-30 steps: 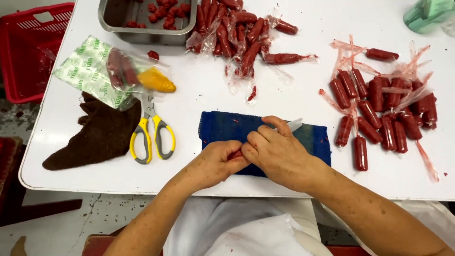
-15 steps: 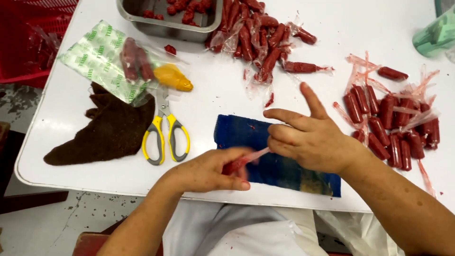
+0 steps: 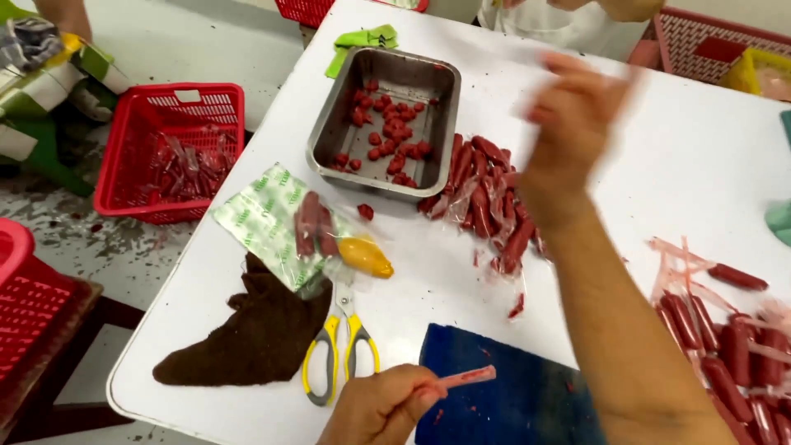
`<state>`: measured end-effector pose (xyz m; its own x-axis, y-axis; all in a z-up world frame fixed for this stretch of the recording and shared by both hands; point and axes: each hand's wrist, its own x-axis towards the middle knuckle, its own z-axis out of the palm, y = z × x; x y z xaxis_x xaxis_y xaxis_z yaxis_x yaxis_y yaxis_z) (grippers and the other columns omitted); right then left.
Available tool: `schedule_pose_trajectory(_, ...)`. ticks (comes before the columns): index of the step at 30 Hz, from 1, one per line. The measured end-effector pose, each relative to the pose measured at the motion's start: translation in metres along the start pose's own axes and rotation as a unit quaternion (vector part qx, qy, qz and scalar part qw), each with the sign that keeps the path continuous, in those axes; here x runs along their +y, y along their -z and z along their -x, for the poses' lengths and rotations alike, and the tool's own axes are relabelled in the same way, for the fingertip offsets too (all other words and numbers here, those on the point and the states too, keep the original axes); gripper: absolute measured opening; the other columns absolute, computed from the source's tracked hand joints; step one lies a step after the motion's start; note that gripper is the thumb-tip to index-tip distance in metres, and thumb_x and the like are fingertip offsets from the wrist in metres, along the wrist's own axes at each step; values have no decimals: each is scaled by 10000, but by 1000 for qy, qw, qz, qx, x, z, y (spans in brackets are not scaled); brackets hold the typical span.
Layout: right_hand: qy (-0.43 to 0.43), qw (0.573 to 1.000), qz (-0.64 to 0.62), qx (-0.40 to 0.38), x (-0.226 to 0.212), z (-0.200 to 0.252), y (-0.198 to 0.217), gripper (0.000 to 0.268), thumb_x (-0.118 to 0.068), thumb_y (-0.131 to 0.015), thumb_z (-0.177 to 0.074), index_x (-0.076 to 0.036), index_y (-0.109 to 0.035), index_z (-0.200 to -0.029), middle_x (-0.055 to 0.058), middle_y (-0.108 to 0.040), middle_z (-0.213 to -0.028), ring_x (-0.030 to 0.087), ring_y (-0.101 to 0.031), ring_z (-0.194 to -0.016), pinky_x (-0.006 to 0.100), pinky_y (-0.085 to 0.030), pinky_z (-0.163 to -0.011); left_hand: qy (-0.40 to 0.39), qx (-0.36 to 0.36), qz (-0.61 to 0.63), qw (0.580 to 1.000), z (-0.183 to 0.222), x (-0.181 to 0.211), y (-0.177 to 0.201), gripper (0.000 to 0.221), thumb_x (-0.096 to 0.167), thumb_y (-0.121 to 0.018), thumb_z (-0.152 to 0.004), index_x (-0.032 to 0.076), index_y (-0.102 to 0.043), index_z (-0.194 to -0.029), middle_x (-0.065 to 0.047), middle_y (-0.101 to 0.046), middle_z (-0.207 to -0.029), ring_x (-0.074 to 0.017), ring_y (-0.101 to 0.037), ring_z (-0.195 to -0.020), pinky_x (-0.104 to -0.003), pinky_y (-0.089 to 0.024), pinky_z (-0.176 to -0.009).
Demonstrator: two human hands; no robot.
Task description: The person repeatedly picks up small red sausage-like items, wraps each one in a clear plastic film, and places the wrapped items on the table. The person also handles small red pieces from a metal tray, rolling them into sausage shapes before wrapping.
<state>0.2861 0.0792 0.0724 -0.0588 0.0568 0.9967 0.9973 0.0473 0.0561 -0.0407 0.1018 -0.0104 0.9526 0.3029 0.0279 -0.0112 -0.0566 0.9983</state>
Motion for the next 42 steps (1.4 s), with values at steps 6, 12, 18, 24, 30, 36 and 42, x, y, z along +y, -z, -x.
schedule_pose_trajectory(6,-126,842,-68,-520,-66,68,-26,823,79,-582,-820,-380,-497,-1498,153,-37,-1691,462,54,-1554,875,36,-1067,-162,247,-247,923,-46,-6,10,180,123,-686,-873,262,-793,-915,-17,-610,-899,-178,-599,-782,-288,-473,-653)
schedule_pose_trajectory(12,-493,623,-505,-336,-125,90,44,272,-181,-528,-998,-159,-703,-1206,205,-514,-1512,307,-317,-1544,460,-39,-1276,-274,233,-106,927,-86,-2,-5,342,228,-491,-1025,70,-638,-759,-133,-660,-1046,-285,-619,-1060,-399,-492,-952)
schedule_pose_trajectory(18,-385,723,-314,-480,-136,71,107,361,-206,-376,-1047,-100,-715,-984,96,-522,-1483,394,-241,-1554,684,192,-1152,-180,85,26,980,-63,-15,-23,271,314,-573,-993,118,-700,-855,7,-716,-822,-126,-653,-773,-287,-508,-771)
schedule_pose_trajectory(24,-151,825,-186,-511,-139,93,167,211,-36,-350,-885,-134,-523,-813,138,-487,-1410,422,-212,-1505,723,210,-1116,-260,-16,-174,950,1,6,-22,216,68,-416,-1026,64,-605,-923,-25,-665,-839,-203,-622,-671,-312,-506,-661)
schedule_pose_trajectory(30,42,875,-75,-477,-178,139,187,132,-191,-587,-1013,-292,-662,-972,-27,-609,-1393,177,-616,-1180,473,-291,-1030,421,-58,454,783,49,-68,-65,646,577,-421,-937,25,-621,-1206,-383,-686,-1213,-501,-711,-888,-542,-595,-594)
schedule_pose_trajectory(36,-24,757,-250,-603,-171,113,195,280,-100,-415,-992,-91,-687,-1058,73,-616,-1063,266,-496,-718,385,-440,-707,401,-42,311,861,58,-66,-80,249,219,-592,-997,44,-621,-822,-82,-537,-517,-151,-437,-380,-245,-312,-364)
schedule_pose_trajectory(42,-371,578,-532,-495,-184,67,225,259,-226,-519,-1019,-93,-711,-906,69,-771,-1007,234,-728,-817,349,-531,-750,-332,-111,-301,887,25,-16,-73,181,-38,-488,-987,54,-610,-889,-93,-577,-863,-270,-494,-622,-370,-438,-543)
